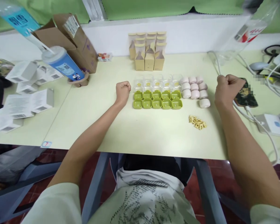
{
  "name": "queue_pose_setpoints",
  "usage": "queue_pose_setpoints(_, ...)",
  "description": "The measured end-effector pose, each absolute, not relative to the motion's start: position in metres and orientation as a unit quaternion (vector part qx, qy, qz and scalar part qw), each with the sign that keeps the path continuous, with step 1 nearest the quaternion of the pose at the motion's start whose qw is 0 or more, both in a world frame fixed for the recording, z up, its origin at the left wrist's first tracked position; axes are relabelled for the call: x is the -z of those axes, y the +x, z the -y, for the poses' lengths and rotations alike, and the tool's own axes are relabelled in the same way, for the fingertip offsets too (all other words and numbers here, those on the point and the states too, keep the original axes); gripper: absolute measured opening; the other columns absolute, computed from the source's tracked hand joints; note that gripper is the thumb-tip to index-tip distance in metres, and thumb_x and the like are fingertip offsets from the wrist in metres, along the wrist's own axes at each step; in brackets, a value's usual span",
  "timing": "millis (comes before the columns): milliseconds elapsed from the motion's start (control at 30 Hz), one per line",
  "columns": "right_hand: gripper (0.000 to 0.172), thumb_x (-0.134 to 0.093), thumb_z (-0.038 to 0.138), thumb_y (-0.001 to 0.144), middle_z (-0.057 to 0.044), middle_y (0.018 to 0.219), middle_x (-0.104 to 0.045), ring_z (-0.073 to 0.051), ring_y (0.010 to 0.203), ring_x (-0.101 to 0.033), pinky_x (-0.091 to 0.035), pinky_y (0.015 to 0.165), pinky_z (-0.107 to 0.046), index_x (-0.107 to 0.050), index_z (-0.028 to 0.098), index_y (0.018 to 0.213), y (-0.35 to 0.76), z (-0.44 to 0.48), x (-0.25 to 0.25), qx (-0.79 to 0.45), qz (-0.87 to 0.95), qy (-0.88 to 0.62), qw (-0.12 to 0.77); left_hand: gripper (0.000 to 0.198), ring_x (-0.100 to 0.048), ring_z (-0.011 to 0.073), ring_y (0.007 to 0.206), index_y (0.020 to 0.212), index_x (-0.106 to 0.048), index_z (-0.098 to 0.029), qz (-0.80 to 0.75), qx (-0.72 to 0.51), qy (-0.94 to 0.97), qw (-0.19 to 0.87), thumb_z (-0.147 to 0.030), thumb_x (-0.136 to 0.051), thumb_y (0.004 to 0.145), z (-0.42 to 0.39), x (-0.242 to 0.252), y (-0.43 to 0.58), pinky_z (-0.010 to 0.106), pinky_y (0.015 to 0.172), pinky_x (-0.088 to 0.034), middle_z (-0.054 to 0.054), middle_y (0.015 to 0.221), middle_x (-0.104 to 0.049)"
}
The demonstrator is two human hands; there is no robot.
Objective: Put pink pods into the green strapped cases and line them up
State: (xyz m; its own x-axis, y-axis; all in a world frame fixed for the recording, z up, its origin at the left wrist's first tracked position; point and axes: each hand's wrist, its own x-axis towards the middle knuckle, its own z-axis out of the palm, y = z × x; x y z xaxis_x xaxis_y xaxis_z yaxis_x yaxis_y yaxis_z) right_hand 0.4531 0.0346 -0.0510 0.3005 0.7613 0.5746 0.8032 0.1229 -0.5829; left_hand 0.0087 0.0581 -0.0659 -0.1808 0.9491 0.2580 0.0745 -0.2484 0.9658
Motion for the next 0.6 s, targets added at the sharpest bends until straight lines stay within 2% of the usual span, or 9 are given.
queue_pose_setpoints(33,0.046,-0.050,0.008,0.093,0.009,0.060,-0.018,-0.013,0.057,-0.019,-0.024,0.062,-0.037,-0.021,0.034,0.069,0.447,-0.027,0.043,0.066,0.567,-0.669,0.477,0.034,-0.029,0.0088,0.049,0.047,-0.042,-0.018,-0.491,-0.591,0.523,0.369,0.006,-0.045,0.071,-0.057,0.065,0.009,0.025,0.057,-0.021,-0.004,0.047,-0.034)
queue_pose_setpoints(100,0.046,-0.061,0.011,0.089,0.007,0.059,-0.031,-0.013,0.057,-0.031,-0.029,0.065,-0.037,-0.027,0.032,0.067,0.431,-0.011,0.025,0.144,0.575,-0.653,0.472,0.034,-0.030,0.0088,0.049,0.047,-0.042,-0.018,-0.493,-0.589,0.524,0.368,0.005,-0.046,0.072,-0.056,0.064,0.010,0.025,0.057,-0.022,-0.004,0.047,-0.034)
queue_pose_setpoints(200,0.037,-0.066,0.018,0.090,0.001,0.062,-0.049,-0.017,0.062,-0.044,-0.035,0.068,-0.037,-0.037,0.029,0.069,0.399,0.014,0.007,0.148,0.692,-0.576,0.409,0.034,-0.031,0.0089,0.050,0.046,-0.043,-0.018,-0.496,-0.591,0.521,0.365,0.004,-0.047,0.072,-0.054,0.062,0.011,0.025,0.058,-0.024,-0.004,0.047,-0.036)
queue_pose_setpoints(300,0.024,-0.061,0.026,0.097,-0.008,0.078,-0.068,-0.020,0.072,-0.055,-0.039,0.067,-0.036,-0.051,0.027,0.075,0.364,0.032,0.002,0.112,0.804,-0.507,0.290,0.032,-0.032,0.0094,0.051,0.046,-0.045,-0.019,-0.498,-0.592,0.521,0.361,0.001,-0.048,0.071,-0.053,0.061,0.011,0.025,0.058,-0.024,-0.004,0.047,-0.037)
queue_pose_setpoints(367,0.025,-0.057,0.028,0.100,-0.007,0.081,-0.071,-0.021,0.073,-0.056,-0.037,0.064,-0.036,-0.057,0.026,0.075,0.344,0.040,0.002,0.093,0.848,-0.473,0.223,0.030,-0.032,0.0096,0.051,0.046,-0.045,-0.019,-0.499,-0.590,0.524,0.358,-0.002,-0.049,0.070,-0.051,0.060,0.010,0.025,0.057,-0.024,-0.004,0.047,-0.037)
queue_pose_setpoints(433,0.028,-0.056,0.028,0.101,-0.006,0.074,-0.068,-0.020,0.070,-0.055,-0.033,0.062,-0.036,-0.060,0.026,0.073,0.331,0.047,-0.002,0.072,0.874,-0.445,0.181,0.027,-0.032,0.0095,0.051,0.046,-0.045,-0.019,-0.501,-0.587,0.528,0.355,-0.004,-0.049,0.068,-0.050,0.060,0.009,0.025,0.057,-0.024,-0.004,0.047,-0.037)
queue_pose_setpoints(600,0.035,-0.061,0.037,0.099,-0.006,0.062,-0.063,-0.021,0.062,-0.054,-0.028,0.062,-0.038,-0.060,0.025,0.066,0.345,0.062,-0.026,0.063,0.844,-0.511,0.150,0.022,-0.034,0.0095,0.052,0.046,-0.047,-0.019,-0.502,-0.582,0.535,0.351,-0.007,-0.048,0.065,-0.050,0.059,0.009,0.025,0.057,-0.025,-0.004,0.048,-0.038)
